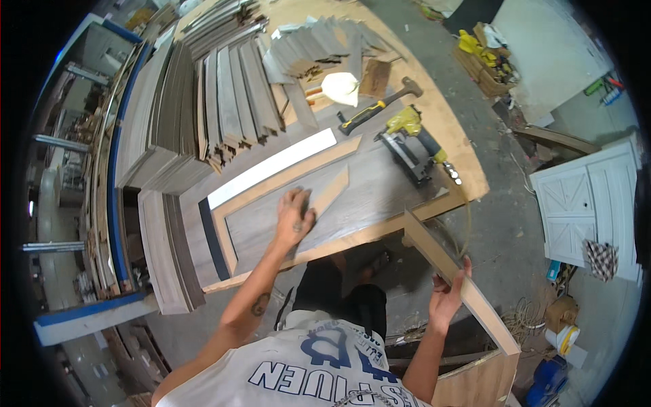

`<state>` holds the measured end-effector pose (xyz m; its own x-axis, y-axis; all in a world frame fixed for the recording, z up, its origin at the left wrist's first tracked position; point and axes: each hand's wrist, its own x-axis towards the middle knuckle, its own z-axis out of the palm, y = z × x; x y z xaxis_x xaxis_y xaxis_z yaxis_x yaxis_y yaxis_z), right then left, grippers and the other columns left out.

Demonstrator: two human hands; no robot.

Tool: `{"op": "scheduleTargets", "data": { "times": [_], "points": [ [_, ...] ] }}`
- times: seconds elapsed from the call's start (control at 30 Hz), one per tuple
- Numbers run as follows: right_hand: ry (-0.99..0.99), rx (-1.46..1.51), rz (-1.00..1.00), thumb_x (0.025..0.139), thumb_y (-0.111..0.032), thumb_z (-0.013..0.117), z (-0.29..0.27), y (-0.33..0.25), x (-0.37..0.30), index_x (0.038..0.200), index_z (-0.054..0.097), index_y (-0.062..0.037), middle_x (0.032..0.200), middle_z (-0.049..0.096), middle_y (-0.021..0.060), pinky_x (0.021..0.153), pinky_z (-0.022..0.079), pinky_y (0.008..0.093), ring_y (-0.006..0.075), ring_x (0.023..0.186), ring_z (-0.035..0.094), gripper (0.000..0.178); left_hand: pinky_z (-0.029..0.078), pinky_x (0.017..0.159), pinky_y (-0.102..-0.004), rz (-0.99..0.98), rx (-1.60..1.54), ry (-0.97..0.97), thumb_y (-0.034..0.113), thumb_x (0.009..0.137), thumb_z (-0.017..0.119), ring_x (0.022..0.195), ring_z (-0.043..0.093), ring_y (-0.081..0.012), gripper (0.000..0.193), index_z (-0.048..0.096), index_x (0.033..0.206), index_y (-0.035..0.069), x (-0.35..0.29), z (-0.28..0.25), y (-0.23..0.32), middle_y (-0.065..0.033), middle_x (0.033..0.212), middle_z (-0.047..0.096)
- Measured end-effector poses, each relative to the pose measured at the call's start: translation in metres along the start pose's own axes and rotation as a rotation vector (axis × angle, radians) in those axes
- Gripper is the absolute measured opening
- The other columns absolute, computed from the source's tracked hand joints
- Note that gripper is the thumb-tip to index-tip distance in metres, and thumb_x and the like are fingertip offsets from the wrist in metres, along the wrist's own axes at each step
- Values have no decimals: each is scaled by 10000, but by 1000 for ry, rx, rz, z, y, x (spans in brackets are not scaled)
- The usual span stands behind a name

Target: Assembling a wooden frame onto a panel using wood glue, a square, and a pneumatic nail gun, then tapping with a hammer.

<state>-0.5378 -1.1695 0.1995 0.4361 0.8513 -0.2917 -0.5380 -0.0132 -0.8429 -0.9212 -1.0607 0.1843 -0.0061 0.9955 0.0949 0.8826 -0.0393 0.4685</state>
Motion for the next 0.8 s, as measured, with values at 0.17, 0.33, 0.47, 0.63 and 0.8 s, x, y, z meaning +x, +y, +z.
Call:
{"op": "scheduleTargets", "data": {
  "times": [0.17,0.33,0.47,0.63,0.8],
  "points": [
    [-25,-5,84,1002,-340,551,55,48,18,1454,358,-115,1196,571,77,743,584,299,169,981,641,541,337,1072,-481,114,-175,-29,140,833,650,1238,460,-422,588,463,1376,14,30,44,35,-223,1336,514],
    [62,-97,112,1028,-410,464,96,86,28,1403,390,-96,1296,489,95,798,555,336,195,1066,573,495,345,1053,-475,102,-274,-106,92,822,684,1211,482,-388,607,457,1379,12,42,55,49,-205,1359,512],
    [154,-119,32,1030,-327,458,104,105,29,1361,402,-30,1195,561,155,741,547,350,240,942,617,449,367,1029,-446,94,-321,-85,68,786,725,1180,500,-354,641,469,1370,13,48,56,53,-154,1333,557],
    [138,-217,72,1033,-408,439,92,120,26,1352,390,-70,1126,573,114,682,473,288,172,856,556,467,380,1023,-419,9,-361,-111,65,768,747,1178,502,-340,650,487,1362,17,51,60,52,-111,1298,601],
    [208,-208,118,982,-513,494,93,136,16,1279,390,-47,969,605,123,620,486,277,166,671,561,562,428,991,-403,-19,-337,-148,77,759,765,1171,514,-327,646,513,1350,18,53,59,52,-111,1296,609]
  ]
}}
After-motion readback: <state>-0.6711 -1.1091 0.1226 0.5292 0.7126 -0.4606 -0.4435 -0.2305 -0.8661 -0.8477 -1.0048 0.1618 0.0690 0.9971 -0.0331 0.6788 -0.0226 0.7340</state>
